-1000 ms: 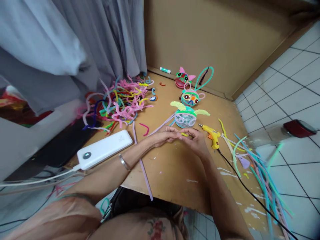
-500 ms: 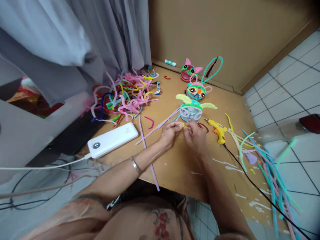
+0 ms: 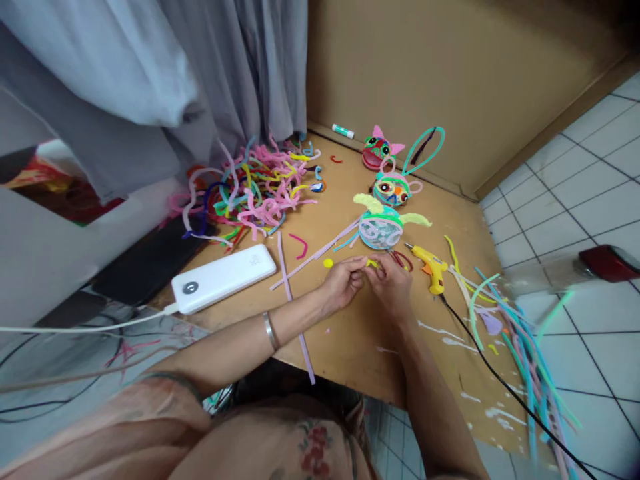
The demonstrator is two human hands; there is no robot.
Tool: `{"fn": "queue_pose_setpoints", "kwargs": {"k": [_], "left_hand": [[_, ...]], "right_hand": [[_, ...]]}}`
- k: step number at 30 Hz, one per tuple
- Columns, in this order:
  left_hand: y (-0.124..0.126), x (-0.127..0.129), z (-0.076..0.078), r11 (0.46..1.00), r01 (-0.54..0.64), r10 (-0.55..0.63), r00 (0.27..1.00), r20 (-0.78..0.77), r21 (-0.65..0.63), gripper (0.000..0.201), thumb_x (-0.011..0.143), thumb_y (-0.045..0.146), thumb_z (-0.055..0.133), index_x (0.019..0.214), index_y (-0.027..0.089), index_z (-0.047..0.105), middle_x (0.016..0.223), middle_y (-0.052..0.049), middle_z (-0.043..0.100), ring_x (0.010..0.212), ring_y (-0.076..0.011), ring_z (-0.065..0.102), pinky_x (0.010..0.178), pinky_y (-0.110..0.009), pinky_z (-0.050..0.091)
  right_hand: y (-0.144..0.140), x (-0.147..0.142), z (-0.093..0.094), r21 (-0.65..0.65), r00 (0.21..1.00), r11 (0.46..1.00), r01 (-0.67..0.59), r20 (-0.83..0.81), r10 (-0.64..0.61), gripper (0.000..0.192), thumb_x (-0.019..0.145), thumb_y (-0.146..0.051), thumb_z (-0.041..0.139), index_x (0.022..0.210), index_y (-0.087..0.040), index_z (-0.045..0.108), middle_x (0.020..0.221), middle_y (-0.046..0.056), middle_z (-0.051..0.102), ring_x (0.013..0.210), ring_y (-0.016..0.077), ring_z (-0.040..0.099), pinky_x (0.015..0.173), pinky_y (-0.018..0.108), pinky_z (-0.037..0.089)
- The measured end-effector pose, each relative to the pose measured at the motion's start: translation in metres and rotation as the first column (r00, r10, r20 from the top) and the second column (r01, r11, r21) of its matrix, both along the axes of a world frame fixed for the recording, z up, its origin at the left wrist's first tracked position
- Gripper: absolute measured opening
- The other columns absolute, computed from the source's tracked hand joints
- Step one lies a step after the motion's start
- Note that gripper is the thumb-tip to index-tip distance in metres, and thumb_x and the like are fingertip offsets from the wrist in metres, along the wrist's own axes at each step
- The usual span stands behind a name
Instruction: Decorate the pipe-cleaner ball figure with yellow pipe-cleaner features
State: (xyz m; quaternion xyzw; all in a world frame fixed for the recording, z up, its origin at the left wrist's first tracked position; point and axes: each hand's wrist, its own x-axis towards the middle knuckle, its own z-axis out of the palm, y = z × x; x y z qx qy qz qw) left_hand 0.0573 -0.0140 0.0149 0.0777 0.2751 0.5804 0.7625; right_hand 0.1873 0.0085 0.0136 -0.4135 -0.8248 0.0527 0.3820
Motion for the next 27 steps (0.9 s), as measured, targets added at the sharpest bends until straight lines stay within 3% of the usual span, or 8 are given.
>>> {"fn": "queue_pose_setpoints", "kwargs": {"k": [6,10,15,19,27], "left_hand": [[-0.003,0.002,0.001,0.999,0.038,-0.038,0.999,0.000,0.002,0.022,0.073,0.018,0.074,0.066,0.012,0.054,0.058,0.005,0.044,0.047,-0.0022,0.034,0.043,-0.014,0.024],[-0.002,-0.003,0.002,0.998,0.055,-0.052,0.996,-0.073,0.035,0.023,0.072,0.021,0.075,0.067,0.012,0.055,0.060,0.003,0.047,0.048,-0.0027,0.037,0.044,-0.014,0.026],[0.003,-0.014,0.004,0.985,0.089,-0.059,0.978,-0.199,0.145,0.036,0.061,0.035,0.083,0.061,0.012,0.055,0.057,0.004,0.047,0.047,-0.0031,0.035,0.043,-0.016,0.021],[0.006,-0.021,0.006,0.942,0.209,-0.103,0.926,-0.364,0.264,0.039,0.054,0.039,0.087,0.062,0.010,0.064,0.050,0.005,0.043,0.045,-0.0019,0.029,0.044,-0.019,0.015],[0.007,-0.024,0.004,0.906,0.324,-0.187,0.883,-0.429,0.272,0.040,0.056,0.044,0.086,0.060,0.010,0.064,0.047,0.006,0.042,0.043,-0.0015,0.026,0.046,-0.022,0.013]], "right_hand": [[0.007,0.005,0.006,-0.286,0.964,0.955,-0.074,-0.266,-0.005,0.016,0.078,-0.035,0.070,0.083,-0.020,0.067,0.065,-0.002,0.061,0.051,0.0100,0.049,0.048,0.022,0.039],[0.007,0.005,0.011,-0.386,0.917,0.913,-0.129,-0.396,-0.038,0.022,0.071,-0.038,0.077,0.079,-0.019,0.068,0.065,-0.003,0.059,0.055,0.0095,0.049,0.049,0.021,0.040],[0.005,0.007,0.014,-0.468,0.902,0.863,-0.189,-0.430,-0.036,0.024,0.071,-0.036,0.078,0.086,-0.019,0.071,0.071,-0.001,0.065,0.063,0.0117,0.057,0.058,0.024,0.047],[0.004,0.009,0.016,-0.464,0.913,0.856,-0.228,-0.408,0.022,0.022,0.076,-0.034,0.072,0.092,-0.019,0.073,0.074,0.001,0.069,0.065,0.0136,0.061,0.062,0.026,0.049],[-0.002,0.008,0.028,-0.472,0.941,0.844,-0.255,-0.323,0.104,0.017,0.079,-0.033,0.067,0.088,-0.018,0.072,0.064,-0.002,0.061,0.062,0.0124,0.057,0.058,0.024,0.047]]}}
